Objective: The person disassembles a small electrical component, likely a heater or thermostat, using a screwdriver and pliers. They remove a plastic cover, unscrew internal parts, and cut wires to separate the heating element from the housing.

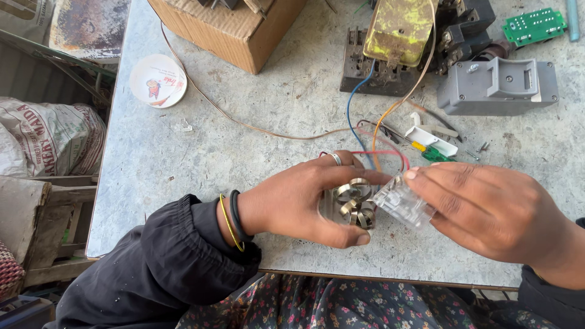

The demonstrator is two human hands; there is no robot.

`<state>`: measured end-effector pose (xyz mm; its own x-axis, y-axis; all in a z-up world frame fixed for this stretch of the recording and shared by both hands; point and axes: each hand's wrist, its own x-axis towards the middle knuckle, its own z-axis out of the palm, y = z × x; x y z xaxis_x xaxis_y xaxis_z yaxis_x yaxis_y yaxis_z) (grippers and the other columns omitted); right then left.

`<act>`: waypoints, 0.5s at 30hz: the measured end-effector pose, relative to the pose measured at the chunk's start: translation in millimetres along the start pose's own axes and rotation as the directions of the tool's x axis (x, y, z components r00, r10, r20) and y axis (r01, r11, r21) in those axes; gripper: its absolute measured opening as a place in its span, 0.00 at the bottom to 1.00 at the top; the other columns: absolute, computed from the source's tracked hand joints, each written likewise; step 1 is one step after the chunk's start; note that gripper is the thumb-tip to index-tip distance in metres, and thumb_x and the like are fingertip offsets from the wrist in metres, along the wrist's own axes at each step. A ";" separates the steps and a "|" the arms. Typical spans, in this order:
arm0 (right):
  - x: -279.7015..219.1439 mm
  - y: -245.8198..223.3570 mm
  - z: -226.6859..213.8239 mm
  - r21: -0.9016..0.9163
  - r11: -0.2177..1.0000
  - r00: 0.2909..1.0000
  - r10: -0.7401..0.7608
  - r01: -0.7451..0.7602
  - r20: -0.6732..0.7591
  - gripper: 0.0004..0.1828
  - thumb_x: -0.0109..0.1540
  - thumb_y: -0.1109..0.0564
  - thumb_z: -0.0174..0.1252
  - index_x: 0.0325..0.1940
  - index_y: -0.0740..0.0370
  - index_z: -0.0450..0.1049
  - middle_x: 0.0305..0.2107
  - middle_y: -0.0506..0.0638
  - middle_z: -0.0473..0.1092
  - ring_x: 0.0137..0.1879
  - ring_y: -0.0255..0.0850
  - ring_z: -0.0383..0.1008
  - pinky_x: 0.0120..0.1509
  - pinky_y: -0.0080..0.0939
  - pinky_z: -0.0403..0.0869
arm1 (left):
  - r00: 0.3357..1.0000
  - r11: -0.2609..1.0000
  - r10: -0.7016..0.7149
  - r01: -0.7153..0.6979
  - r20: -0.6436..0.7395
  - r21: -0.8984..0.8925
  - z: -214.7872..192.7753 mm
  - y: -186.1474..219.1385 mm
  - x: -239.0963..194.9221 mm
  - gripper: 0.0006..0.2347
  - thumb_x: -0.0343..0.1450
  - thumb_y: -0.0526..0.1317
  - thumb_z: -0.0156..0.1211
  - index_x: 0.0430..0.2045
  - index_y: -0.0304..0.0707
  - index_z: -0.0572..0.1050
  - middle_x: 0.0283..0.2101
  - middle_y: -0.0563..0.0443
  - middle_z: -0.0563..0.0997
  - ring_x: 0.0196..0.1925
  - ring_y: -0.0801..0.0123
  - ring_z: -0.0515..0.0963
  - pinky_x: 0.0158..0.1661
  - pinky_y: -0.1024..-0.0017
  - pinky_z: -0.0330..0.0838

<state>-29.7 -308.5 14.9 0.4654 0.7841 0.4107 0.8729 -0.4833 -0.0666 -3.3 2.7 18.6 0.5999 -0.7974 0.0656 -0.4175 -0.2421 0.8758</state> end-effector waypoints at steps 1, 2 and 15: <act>2.0 -1.0 0.3 0.001 1.000 1.000 -0.017 0.017 -0.019 0.30 0.52 0.58 0.69 0.58 0.67 0.74 0.48 0.55 0.75 0.50 0.47 0.79 0.47 0.43 0.78 | 0.999 1.000 0.017 -0.016 -0.029 0.019 2.2 0.3 -0.3 0.32 0.64 0.55 0.69 0.63 0.41 0.73 0.54 0.41 0.79 0.58 0.51 0.80 0.60 0.62 0.73; 4.4 -2.5 0.7 0.003 0.999 0.999 -0.033 0.033 -0.038 0.28 0.53 0.58 0.68 0.57 0.67 0.74 0.48 0.56 0.75 0.51 0.48 0.79 0.48 0.44 0.77 | 0.998 0.999 0.034 -0.031 -0.058 0.038 5.5 0.5 -0.2 0.32 0.64 0.55 0.69 0.62 0.40 0.73 0.54 0.40 0.79 0.58 0.51 0.80 0.59 0.62 0.74; 19.3 -7.9 0.9 -0.096 0.991 0.983 -0.110 0.097 -0.148 0.17 0.62 0.59 0.61 0.55 0.67 0.77 0.49 0.57 0.74 0.52 0.49 0.79 0.49 0.44 0.78 | 0.974 0.970 -0.073 0.019 -0.215 -0.244 34.6 3.3 -0.2 0.51 0.63 0.48 0.75 0.75 0.33 0.42 0.60 0.37 0.74 0.61 0.53 0.81 0.62 0.65 0.77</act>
<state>-27.5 -289.1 22.6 0.3395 0.7662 0.5455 0.8956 -0.4405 0.0613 -28.4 -17.0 4.9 0.7614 -0.6401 0.1029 -0.2272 -0.1149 0.9670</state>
